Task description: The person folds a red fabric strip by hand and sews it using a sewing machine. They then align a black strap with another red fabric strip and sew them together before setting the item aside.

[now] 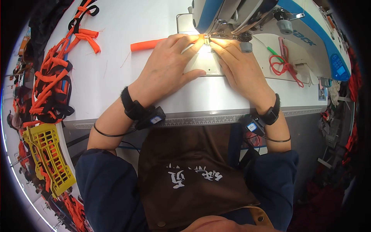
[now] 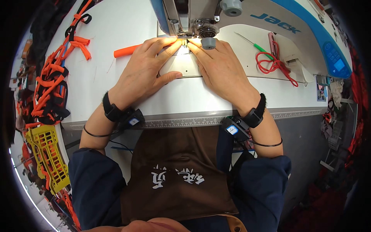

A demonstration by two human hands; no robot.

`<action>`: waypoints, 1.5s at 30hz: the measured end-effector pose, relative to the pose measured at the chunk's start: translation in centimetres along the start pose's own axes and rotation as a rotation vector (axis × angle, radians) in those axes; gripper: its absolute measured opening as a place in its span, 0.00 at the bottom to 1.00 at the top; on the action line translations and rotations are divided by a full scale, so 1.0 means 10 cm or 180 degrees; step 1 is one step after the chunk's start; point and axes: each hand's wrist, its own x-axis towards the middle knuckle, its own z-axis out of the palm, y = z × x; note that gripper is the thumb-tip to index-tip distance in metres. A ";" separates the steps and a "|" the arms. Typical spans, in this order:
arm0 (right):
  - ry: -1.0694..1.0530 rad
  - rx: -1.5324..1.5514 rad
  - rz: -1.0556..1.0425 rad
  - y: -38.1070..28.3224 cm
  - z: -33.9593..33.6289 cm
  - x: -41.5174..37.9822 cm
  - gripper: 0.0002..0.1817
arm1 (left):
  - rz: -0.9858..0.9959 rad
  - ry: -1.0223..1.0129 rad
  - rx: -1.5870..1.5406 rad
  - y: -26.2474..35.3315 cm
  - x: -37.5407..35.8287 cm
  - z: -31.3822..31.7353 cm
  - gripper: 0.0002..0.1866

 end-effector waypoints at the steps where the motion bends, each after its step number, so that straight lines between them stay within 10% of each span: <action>1: 0.0011 0.0020 -0.0003 0.00 0.00 0.00 0.24 | -0.0001 -0.0006 0.0002 0.00 0.00 0.00 0.38; 25: -0.0382 -0.0543 0.0001 -0.12 -0.25 -0.05 0.26 | 0.0156 0.0157 0.0086 -0.05 -0.01 0.06 0.39; 45: 0.0289 0.0095 0.0051 -0.47 0.14 -0.30 0.27 | -0.0369 0.0091 -0.0757 0.26 -0.02 -0.15 0.09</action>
